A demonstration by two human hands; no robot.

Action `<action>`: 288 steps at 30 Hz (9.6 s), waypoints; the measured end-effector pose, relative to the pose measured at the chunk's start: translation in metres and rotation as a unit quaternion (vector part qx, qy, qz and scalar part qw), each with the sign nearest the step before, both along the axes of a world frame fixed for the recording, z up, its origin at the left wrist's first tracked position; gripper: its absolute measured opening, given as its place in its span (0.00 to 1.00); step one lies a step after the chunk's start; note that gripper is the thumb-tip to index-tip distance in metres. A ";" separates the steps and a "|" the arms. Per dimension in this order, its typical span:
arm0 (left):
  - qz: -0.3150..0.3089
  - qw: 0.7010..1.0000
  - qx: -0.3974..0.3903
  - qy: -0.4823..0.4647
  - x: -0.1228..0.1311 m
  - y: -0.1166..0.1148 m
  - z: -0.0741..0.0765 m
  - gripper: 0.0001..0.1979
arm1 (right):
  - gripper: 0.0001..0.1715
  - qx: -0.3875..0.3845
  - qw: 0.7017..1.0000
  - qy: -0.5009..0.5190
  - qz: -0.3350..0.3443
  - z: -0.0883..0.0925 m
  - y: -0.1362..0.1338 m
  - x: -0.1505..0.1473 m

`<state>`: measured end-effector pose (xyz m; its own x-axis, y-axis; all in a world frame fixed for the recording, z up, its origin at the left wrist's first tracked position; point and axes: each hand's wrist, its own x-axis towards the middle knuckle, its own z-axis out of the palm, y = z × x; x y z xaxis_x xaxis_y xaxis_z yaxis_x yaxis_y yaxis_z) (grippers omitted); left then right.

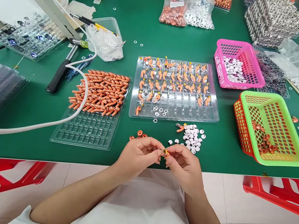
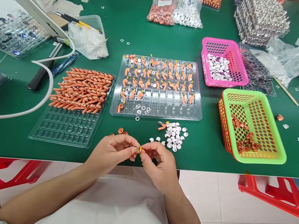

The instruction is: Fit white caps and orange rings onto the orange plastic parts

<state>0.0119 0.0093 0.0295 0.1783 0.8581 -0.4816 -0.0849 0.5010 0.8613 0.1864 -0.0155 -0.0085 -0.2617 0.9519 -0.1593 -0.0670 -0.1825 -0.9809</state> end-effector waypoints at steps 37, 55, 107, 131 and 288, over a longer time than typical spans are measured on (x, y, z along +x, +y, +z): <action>-0.120 0.856 0.268 0.426 -0.068 0.017 -0.021 0.09 | 0.17 0.235 0.966 -0.111 0.017 0.001 -0.002 0.013; -0.136 0.971 0.105 0.168 -0.025 0.027 0.007 0.08 | 0.20 0.317 0.936 -0.154 -0.015 0.007 0.005 0.004; -0.152 0.938 0.267 0.164 -0.002 0.007 -0.012 0.09 | 0.03 -0.012 0.993 -0.105 -0.045 0.013 0.014 0.009; -0.168 0.891 0.340 0.249 -0.003 0.003 -0.018 0.07 | 0.04 0.015 0.975 -0.223 0.014 0.026 0.022 0.014; -0.093 0.962 0.173 0.188 -0.001 0.008 0.005 0.06 | 0.17 0.157 0.976 -0.149 -0.027 0.013 0.011 0.020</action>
<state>0.0107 0.0174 0.0344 0.2135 0.9489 -0.2323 0.3278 0.1544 0.9321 0.2069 -0.0041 0.0040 -0.1961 0.9772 0.0815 0.2291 0.1265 -0.9652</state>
